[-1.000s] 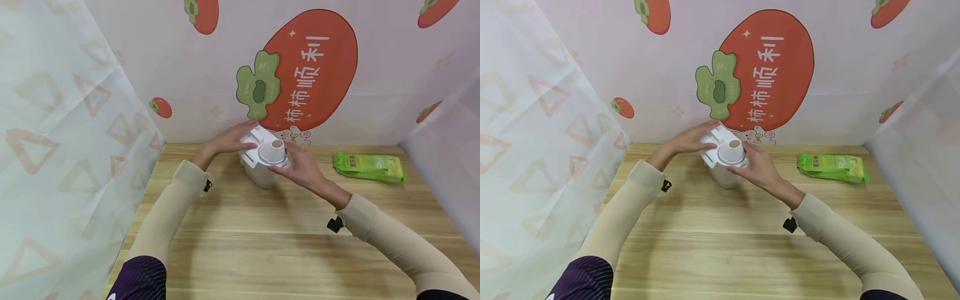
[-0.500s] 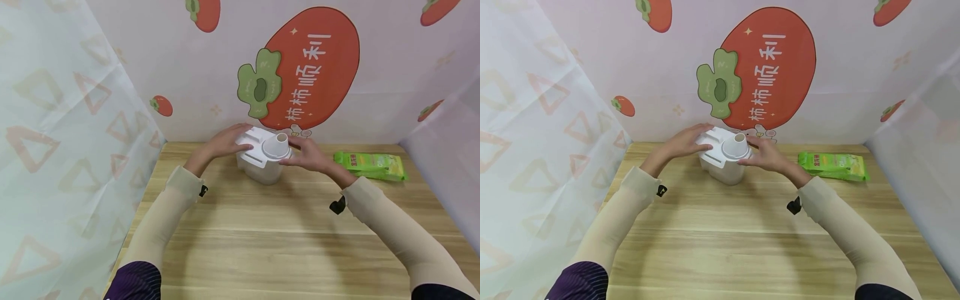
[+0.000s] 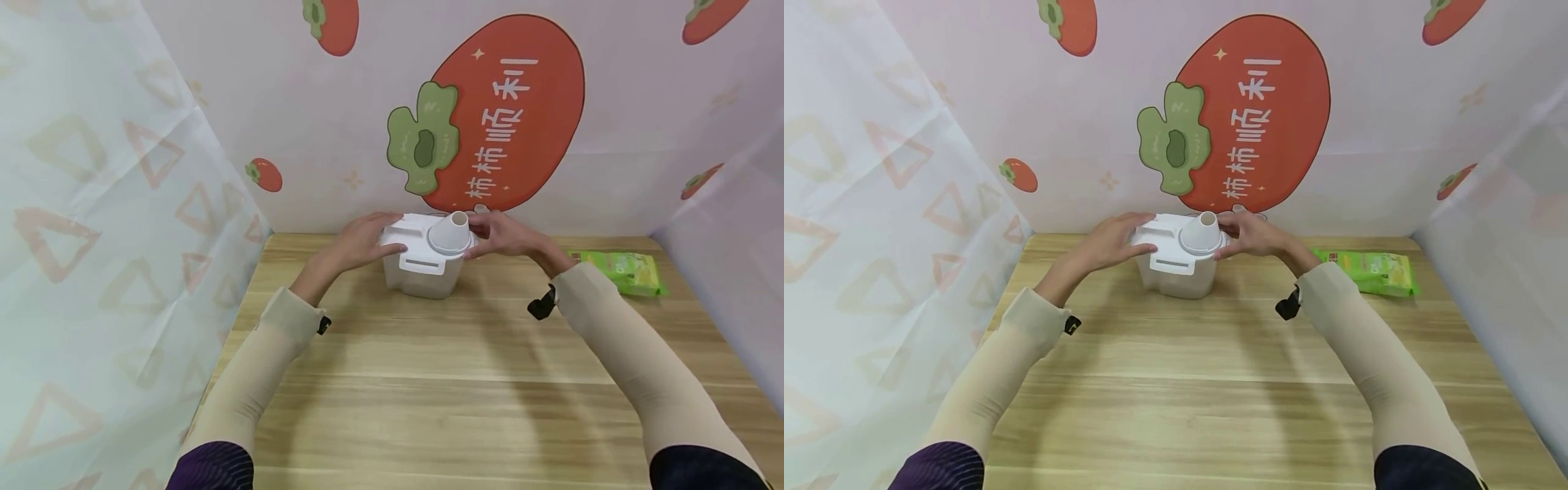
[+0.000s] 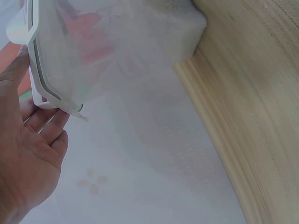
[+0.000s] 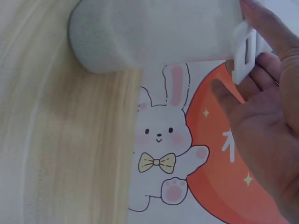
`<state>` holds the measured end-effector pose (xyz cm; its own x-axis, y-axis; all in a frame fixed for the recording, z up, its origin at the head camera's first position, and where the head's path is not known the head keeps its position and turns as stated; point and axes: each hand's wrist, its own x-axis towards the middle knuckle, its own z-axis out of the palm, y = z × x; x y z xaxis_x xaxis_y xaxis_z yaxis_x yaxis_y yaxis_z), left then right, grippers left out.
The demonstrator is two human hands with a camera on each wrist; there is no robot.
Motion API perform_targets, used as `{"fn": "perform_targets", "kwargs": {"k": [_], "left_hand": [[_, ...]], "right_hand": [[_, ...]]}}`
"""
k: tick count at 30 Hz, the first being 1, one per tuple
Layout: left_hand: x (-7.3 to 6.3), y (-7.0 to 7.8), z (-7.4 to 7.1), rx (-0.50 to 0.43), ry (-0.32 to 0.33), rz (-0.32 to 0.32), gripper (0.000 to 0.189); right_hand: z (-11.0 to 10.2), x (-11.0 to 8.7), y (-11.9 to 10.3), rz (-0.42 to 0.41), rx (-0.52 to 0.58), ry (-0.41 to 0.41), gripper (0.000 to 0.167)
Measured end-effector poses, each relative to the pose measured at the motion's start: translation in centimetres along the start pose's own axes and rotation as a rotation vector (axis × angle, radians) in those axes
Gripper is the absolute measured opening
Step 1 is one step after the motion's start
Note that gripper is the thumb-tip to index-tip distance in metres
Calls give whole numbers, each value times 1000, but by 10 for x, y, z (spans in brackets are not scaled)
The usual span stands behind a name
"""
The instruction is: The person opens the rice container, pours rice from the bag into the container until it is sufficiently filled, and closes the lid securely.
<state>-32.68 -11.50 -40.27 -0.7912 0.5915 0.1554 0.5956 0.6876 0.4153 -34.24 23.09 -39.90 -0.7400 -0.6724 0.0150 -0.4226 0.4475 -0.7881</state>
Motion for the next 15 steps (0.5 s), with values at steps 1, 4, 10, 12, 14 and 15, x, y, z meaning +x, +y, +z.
{"fn": "perform_targets", "kwargs": {"k": [1,4,10,12,14,15], "left_hand": [[-1,0,0,6,6,-3,76],[-4,2,0,26,21,-7,76],[-7,4,1,57,51,-3,75],[-7,4,1,56,61,-2,75],[-8,4,2,53,65,-4,75],[-8,4,2,48,67,-5,75]], "right_hand": [[-2,2,0,4,-2,-13,64],[-8,6,1,19,-21,-33,61],[-11,10,4,42,-17,-57,61],[-11,10,3,46,-12,-61,61],[-11,9,1,51,-7,-66,61],[-11,9,0,53,-7,-67,62]]}}
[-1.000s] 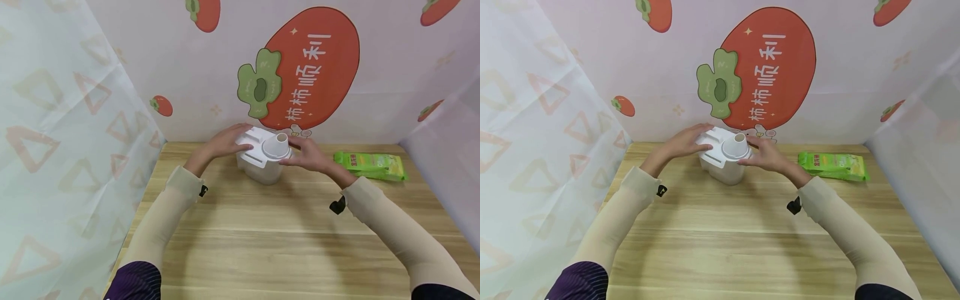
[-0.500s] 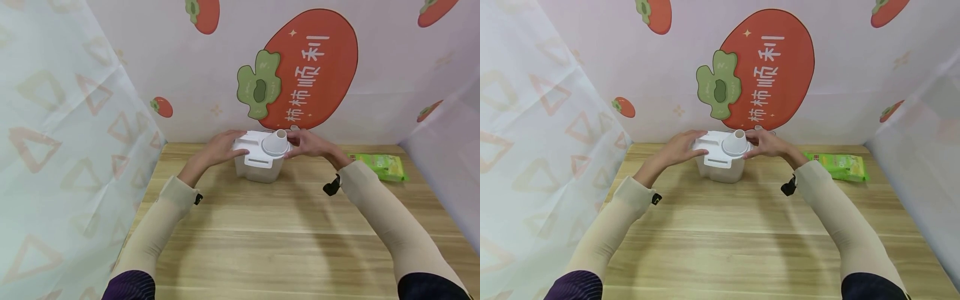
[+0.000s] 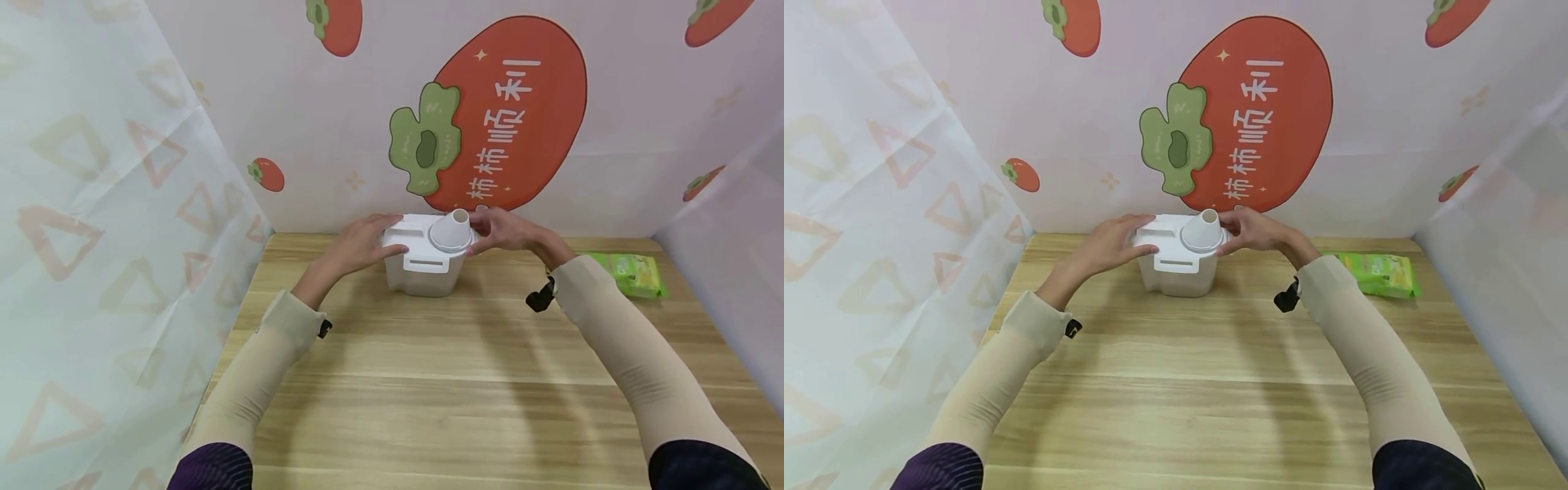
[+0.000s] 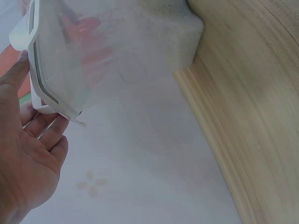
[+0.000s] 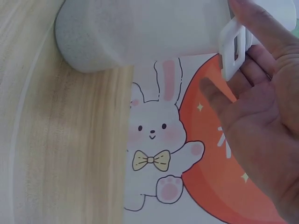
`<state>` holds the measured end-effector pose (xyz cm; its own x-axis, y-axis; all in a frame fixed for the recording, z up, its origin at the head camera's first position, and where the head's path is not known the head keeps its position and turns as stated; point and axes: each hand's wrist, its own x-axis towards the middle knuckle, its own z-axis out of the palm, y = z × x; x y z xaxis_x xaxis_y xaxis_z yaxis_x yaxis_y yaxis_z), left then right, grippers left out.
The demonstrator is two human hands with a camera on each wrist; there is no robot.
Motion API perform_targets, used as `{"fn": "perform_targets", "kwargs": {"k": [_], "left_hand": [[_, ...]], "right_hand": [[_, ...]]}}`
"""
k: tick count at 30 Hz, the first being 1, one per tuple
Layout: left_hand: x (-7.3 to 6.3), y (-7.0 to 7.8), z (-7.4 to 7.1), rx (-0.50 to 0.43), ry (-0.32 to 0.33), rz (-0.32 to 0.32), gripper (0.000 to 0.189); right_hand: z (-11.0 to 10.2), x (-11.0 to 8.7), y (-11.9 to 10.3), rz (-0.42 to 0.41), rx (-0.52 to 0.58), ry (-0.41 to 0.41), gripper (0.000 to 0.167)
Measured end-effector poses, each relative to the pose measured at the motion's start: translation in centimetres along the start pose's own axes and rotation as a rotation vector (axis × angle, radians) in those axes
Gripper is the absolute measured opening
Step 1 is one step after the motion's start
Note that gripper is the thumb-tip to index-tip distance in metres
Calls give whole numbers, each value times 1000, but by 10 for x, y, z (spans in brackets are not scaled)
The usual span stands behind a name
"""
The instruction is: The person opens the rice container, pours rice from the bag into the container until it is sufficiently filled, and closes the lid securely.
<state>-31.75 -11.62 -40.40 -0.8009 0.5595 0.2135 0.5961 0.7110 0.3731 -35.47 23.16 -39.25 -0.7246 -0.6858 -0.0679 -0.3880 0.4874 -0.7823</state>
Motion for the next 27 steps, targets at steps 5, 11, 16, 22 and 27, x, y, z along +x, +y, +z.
{"fn": "perform_targets", "kwargs": {"k": [5,11,16,22,27], "left_hand": [[1,-1,1,-26,-5,2,75],[5,-3,1,-60,-23,32,75],[8,-2,2,-84,-48,49,77],[13,2,3,-34,-67,80,80],[14,2,5,37,-85,97,78]], "right_hand": [[1,-2,-3,14,3,3,64],[5,-8,-4,20,-10,76,72],[10,-14,-1,8,-37,143,73],[14,-25,1,-10,-81,193,69],[18,-32,3,-10,-122,268,69]]}}
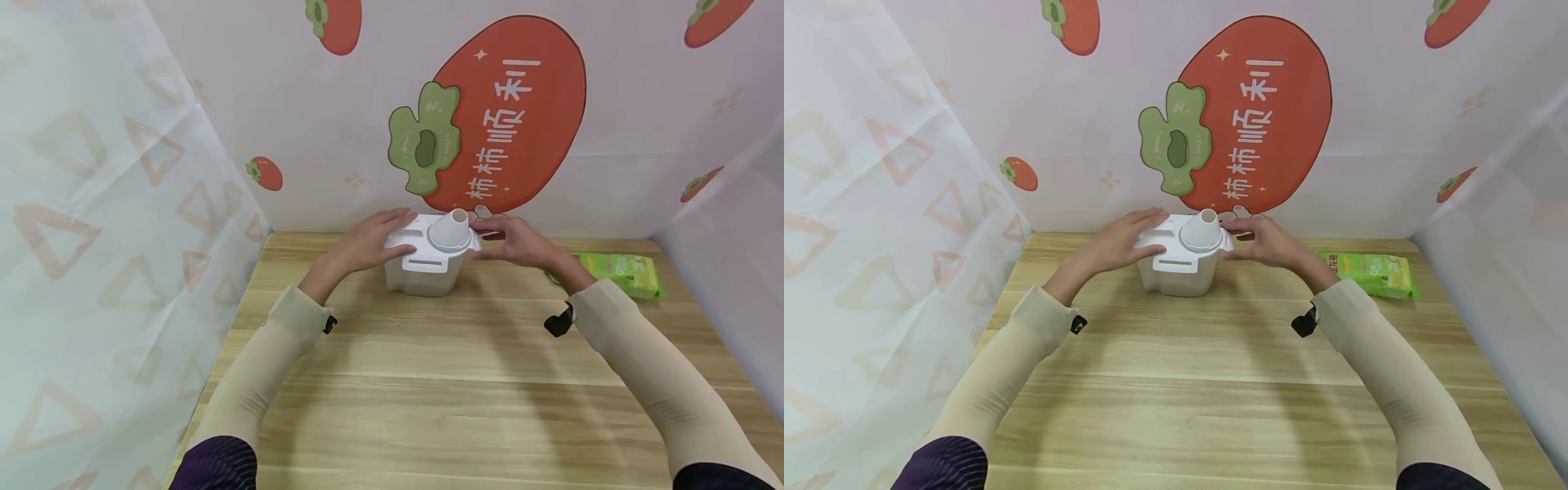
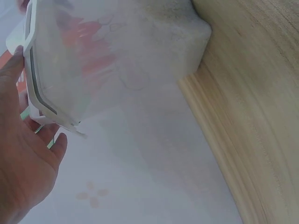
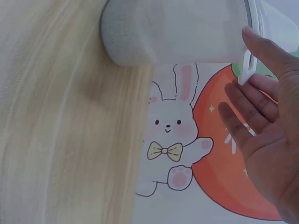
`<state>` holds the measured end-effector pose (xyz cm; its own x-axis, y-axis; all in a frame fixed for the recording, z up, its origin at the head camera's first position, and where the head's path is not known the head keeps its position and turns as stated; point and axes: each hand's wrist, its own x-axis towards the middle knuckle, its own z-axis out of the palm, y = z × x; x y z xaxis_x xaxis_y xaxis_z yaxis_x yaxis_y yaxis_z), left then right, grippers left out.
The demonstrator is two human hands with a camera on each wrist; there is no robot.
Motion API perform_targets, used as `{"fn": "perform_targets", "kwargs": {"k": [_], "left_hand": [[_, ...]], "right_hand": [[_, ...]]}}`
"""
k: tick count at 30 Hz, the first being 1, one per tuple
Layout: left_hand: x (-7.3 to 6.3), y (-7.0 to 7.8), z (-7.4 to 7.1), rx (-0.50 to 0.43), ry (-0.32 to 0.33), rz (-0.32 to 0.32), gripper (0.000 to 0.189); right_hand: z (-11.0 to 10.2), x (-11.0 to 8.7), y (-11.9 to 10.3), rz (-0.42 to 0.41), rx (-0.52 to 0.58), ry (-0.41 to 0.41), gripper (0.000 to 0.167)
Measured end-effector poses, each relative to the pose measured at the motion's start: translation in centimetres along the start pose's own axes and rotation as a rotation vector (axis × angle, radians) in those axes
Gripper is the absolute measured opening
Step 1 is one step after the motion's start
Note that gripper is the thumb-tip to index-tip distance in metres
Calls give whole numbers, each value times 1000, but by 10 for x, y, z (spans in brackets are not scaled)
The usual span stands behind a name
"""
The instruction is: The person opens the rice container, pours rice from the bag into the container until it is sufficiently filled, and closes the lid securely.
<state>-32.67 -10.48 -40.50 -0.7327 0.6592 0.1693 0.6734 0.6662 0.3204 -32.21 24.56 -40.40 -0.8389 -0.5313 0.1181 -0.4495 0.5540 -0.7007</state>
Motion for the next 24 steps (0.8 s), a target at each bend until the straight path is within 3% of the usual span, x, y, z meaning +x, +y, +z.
{"fn": "perform_targets", "kwargs": {"k": [11,24], "left_hand": [[-3,-4,4,-27,5,-7,77],[-3,-4,7,-51,11,19,80]], "right_hand": [[7,-4,4,8,-24,63,50],[15,-6,6,49,-42,82,50]]}}
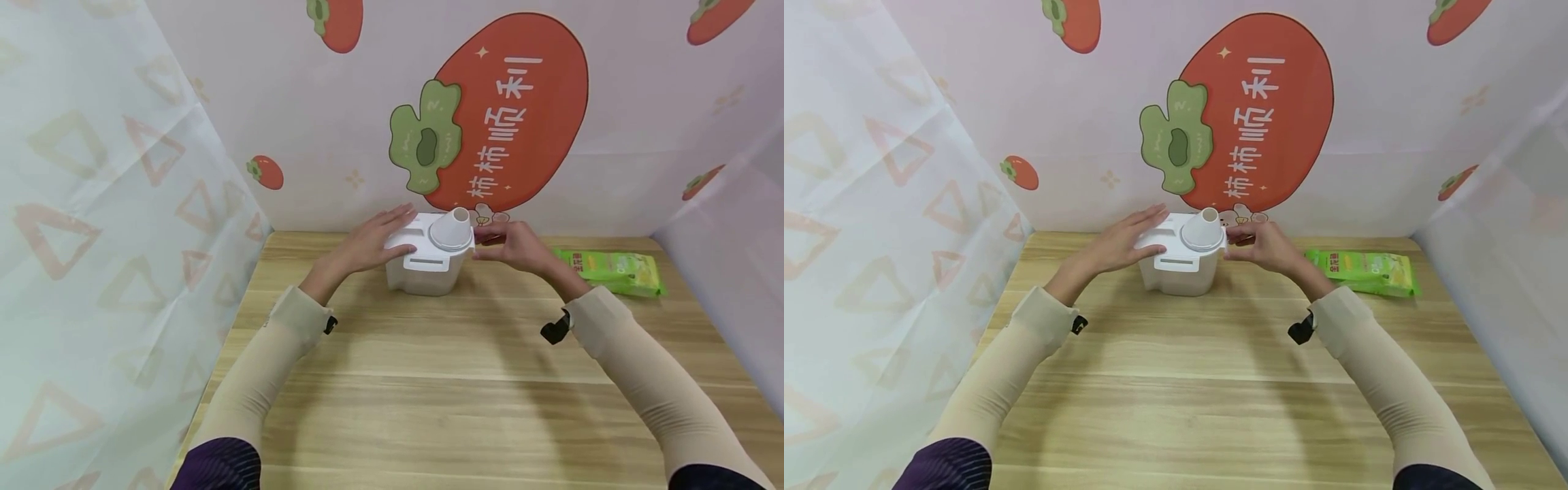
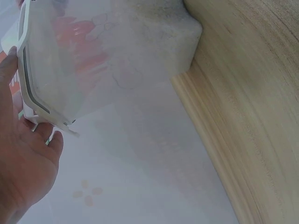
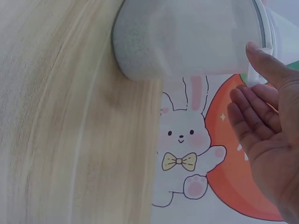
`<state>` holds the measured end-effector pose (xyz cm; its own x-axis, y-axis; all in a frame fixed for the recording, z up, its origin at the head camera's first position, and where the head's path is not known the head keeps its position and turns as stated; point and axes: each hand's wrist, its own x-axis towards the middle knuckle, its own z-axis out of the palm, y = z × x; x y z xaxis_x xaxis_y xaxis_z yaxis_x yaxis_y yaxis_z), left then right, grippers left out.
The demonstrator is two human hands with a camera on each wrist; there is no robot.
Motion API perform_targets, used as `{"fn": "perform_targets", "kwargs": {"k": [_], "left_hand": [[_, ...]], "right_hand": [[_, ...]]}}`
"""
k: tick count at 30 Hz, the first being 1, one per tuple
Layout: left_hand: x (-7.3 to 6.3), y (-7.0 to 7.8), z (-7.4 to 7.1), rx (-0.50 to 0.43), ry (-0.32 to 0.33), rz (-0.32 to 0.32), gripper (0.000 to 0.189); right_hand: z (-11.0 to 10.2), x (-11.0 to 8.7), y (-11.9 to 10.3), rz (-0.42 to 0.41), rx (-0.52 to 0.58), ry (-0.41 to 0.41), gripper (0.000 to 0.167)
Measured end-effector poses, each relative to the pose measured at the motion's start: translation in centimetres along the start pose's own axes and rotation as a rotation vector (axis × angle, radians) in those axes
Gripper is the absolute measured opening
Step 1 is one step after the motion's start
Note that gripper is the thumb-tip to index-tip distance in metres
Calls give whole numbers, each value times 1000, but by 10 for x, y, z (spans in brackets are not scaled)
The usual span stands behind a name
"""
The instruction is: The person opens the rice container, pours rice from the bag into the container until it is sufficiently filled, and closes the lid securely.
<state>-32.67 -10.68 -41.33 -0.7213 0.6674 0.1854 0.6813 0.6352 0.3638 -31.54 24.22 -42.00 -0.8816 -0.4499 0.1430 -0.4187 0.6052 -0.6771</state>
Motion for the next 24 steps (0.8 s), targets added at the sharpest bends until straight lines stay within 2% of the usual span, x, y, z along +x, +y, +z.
{"fn": "perform_targets", "kwargs": {"k": [11,24], "left_hand": [[1,1,1,-30,17,-9,80],[-2,1,2,-82,44,16,77]], "right_hand": [[0,1,0,54,128,-3,46],[8,4,4,100,301,6,47]]}}
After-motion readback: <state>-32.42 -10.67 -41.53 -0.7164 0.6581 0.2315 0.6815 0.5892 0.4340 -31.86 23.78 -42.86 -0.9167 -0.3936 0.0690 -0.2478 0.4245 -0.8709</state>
